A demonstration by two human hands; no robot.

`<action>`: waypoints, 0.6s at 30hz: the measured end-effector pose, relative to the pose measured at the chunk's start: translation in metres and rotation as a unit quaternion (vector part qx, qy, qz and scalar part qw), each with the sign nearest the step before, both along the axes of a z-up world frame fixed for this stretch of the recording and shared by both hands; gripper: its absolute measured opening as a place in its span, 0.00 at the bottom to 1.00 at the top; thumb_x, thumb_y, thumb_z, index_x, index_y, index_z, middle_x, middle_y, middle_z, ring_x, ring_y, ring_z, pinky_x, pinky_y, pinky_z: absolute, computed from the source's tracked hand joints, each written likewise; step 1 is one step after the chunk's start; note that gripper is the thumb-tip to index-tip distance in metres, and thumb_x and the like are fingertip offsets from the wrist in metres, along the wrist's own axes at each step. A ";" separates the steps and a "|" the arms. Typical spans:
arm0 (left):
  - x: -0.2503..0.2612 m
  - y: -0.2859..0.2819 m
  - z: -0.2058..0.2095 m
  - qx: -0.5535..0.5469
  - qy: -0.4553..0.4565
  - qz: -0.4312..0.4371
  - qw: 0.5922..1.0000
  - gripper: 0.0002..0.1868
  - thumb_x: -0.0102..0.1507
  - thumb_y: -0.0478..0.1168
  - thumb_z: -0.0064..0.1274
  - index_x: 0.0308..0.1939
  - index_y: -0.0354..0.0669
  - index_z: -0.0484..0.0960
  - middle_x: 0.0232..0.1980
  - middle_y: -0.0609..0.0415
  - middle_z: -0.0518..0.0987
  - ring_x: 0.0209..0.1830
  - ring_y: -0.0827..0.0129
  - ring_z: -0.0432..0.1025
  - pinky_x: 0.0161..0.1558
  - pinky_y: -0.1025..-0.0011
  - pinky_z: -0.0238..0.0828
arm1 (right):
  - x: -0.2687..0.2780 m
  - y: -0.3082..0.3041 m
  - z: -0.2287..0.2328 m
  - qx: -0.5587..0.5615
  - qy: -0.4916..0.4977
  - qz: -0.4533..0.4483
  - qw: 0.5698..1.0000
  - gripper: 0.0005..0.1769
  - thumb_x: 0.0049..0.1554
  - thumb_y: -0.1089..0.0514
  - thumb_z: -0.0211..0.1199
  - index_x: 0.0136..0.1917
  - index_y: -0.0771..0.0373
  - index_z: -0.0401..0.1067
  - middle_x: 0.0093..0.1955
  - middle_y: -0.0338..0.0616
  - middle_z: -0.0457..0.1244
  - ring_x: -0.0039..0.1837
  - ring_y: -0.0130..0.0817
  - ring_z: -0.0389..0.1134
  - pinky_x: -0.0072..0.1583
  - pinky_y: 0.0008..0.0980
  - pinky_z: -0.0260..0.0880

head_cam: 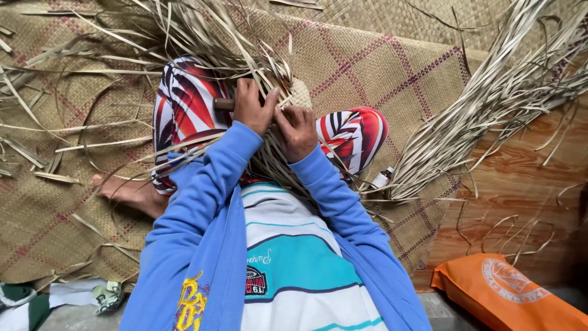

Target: Weaving dried plant fibers to create a basket or mat while sitting on the floor.

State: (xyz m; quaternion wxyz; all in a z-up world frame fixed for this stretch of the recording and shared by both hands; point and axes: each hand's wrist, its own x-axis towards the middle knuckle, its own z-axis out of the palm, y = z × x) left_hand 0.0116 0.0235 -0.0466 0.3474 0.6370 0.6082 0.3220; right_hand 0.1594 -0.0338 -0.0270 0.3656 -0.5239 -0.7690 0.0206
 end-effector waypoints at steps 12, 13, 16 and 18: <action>0.023 0.039 0.021 0.012 0.235 0.000 0.972 0.15 0.60 0.51 0.66 0.35 0.44 0.89 0.40 0.49 0.74 0.41 0.57 0.74 0.44 0.56 0.74 | -0.021 -0.017 0.067 -0.120 -0.177 -0.106 0.971 0.15 0.57 0.62 0.62 0.59 0.58 0.78 0.43 0.42 0.54 0.45 0.38 0.54 0.51 0.39 0.55; 0.024 0.039 0.029 0.011 0.234 -0.002 0.972 0.15 0.60 0.51 0.66 0.35 0.44 0.89 0.40 0.49 0.74 0.41 0.57 0.74 0.44 0.56 0.74 | -0.025 -0.021 0.062 -0.123 -0.177 -0.108 0.971 0.15 0.57 0.62 0.62 0.59 0.58 0.78 0.43 0.42 0.54 0.45 0.38 0.54 0.51 0.39 0.55; 0.029 0.042 0.045 0.110 0.155 0.003 0.982 0.12 0.58 0.42 0.65 0.33 0.35 0.82 0.37 0.48 0.73 0.34 0.57 0.71 0.44 0.60 0.74 | -0.033 -0.039 0.035 -0.127 -0.244 -0.102 0.956 0.22 0.57 0.62 0.58 0.64 0.69 0.74 0.32 0.44 0.62 0.32 0.38 0.60 0.43 0.39 0.61; 0.033 0.044 0.049 0.138 0.025 -0.094 0.986 0.04 0.66 0.37 0.57 0.40 0.41 0.83 0.38 0.55 0.72 0.35 0.67 0.64 0.38 0.69 0.71 | -0.036 -0.057 0.003 -0.188 -0.283 -0.086 0.936 0.21 0.55 0.62 0.58 0.59 0.73 0.76 0.22 0.39 0.60 0.21 0.29 0.52 0.30 0.33 0.56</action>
